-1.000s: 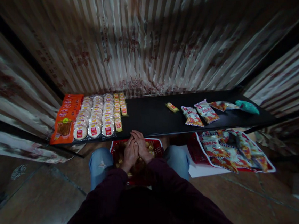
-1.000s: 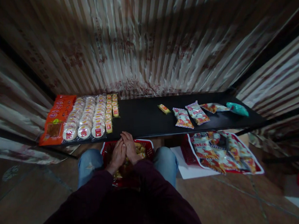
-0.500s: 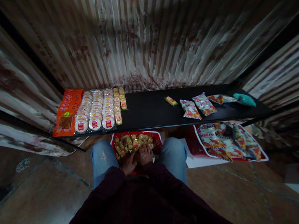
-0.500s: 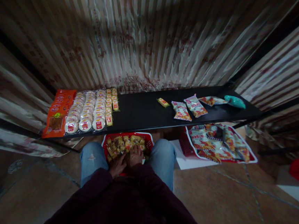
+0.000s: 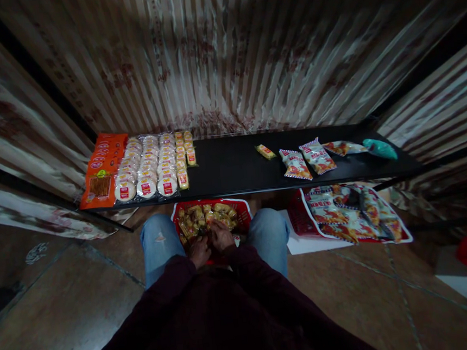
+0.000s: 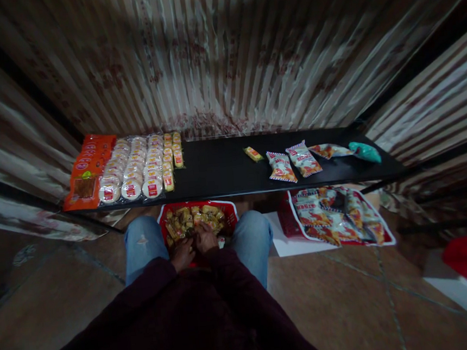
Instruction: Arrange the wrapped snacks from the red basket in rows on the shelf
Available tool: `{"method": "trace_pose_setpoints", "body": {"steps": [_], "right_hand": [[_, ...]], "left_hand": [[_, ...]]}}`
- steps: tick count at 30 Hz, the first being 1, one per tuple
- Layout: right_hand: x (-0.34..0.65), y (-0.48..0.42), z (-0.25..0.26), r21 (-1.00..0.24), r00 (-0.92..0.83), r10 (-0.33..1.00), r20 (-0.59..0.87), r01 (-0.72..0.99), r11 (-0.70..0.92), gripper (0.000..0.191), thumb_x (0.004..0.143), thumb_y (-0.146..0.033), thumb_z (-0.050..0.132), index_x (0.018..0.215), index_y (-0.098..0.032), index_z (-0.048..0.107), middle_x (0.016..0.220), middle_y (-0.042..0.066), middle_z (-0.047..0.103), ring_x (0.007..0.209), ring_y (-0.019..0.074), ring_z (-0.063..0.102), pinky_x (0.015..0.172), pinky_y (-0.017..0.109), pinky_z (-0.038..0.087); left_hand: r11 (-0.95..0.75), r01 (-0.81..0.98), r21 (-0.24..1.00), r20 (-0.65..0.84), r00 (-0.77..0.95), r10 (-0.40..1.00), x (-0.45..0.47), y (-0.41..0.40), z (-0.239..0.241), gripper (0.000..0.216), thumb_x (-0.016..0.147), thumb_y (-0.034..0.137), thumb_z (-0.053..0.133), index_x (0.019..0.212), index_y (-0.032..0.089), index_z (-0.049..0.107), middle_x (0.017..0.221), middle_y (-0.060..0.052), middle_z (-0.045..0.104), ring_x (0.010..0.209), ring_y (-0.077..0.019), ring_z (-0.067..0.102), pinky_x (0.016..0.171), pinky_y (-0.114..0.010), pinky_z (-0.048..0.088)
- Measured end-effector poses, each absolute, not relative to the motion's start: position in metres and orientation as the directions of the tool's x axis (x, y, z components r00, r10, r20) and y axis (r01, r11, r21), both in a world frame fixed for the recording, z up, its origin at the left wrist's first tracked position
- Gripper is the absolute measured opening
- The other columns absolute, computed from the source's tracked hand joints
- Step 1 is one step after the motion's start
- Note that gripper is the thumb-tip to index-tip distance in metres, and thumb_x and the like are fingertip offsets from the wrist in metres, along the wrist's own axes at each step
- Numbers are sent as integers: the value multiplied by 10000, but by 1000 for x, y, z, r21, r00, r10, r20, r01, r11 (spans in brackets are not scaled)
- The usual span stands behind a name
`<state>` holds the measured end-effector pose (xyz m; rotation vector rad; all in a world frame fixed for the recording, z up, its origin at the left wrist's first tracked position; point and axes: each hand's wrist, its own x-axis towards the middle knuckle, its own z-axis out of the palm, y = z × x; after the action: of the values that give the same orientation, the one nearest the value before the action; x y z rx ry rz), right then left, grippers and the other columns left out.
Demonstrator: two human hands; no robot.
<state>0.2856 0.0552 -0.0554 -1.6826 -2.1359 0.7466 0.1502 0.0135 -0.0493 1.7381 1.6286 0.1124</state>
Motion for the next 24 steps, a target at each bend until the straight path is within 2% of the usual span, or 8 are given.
{"method": "trace_pose_setpoints", "body": {"steps": [5,7,9,12,14,17,20,24], "right_hand": [[295,56,-60,-483,97,990,-101,865,-134,459,776,-210,560,1228,-154,614,1391,176,496,1258,324,472,1043,460,378],[295,56,-59,-512,66,985,-162,848,-141,465,802,-233,543,1259,-167,591,1392,163,501,1196,299,539,1001,413,428],[294,57,-58,-584,-77,977,-197,810,-54,468,806,-219,529,1270,-193,582,1376,121,531,1176,263,567,991,368,446],[291,59,-57,-700,-224,963,-149,712,58,446,794,-168,507,1226,-206,610,1309,75,596,1195,224,559,1031,358,425],[292,62,-57,-755,-192,978,-85,653,62,429,789,-146,485,1191,-186,629,1254,80,631,1197,216,556,1054,381,408],[297,68,-60,-802,-43,999,-21,597,9,398,760,-137,480,1110,-161,668,1189,100,658,1179,227,564,1056,400,409],[302,71,-64,-836,96,995,6,547,-48,341,771,-183,481,1035,-179,697,1088,101,695,1089,233,610,1007,400,451],[297,68,-69,-907,16,999,-36,419,-39,293,790,-274,530,1019,-216,702,1006,88,722,980,240,649,942,416,488]], "left_hand": [[106,796,596,-375,159,913,151,11,-54,448,789,184,547,1236,211,554,1247,-97,590,1140,-215,558,996,-317,417],[167,763,624,-380,111,918,151,13,-56,408,792,188,558,1199,204,579,1195,-88,627,1093,-204,587,970,-316,437],[252,721,646,-407,47,912,151,15,-55,359,796,184,559,1152,187,605,1115,-76,669,1037,-194,613,942,-315,455],[357,636,685,-438,-33,899,149,18,-53,327,781,168,582,1105,181,630,1020,-49,705,976,-180,636,903,-310,477],[403,556,727,-427,-93,899,147,21,-52,320,774,178,604,1092,176,638,994,-44,712,962,-176,641,892,-307,485],[494,332,804,-464,-172,869,146,25,-54,269,799,275,615,1037,155,655,899,-50,715,881,-172,657,822,-300,516],[585,-32,810,-578,-205,790,146,29,-56,284,777,383,662,913,133,659,724,-41,681,692,-150,653,683,-271,535],[566,-373,735,-650,-147,746,144,33,-55,275,745,378,704,865,139,637,715,-37,663,583,-118,616,610,-257,535]]}}
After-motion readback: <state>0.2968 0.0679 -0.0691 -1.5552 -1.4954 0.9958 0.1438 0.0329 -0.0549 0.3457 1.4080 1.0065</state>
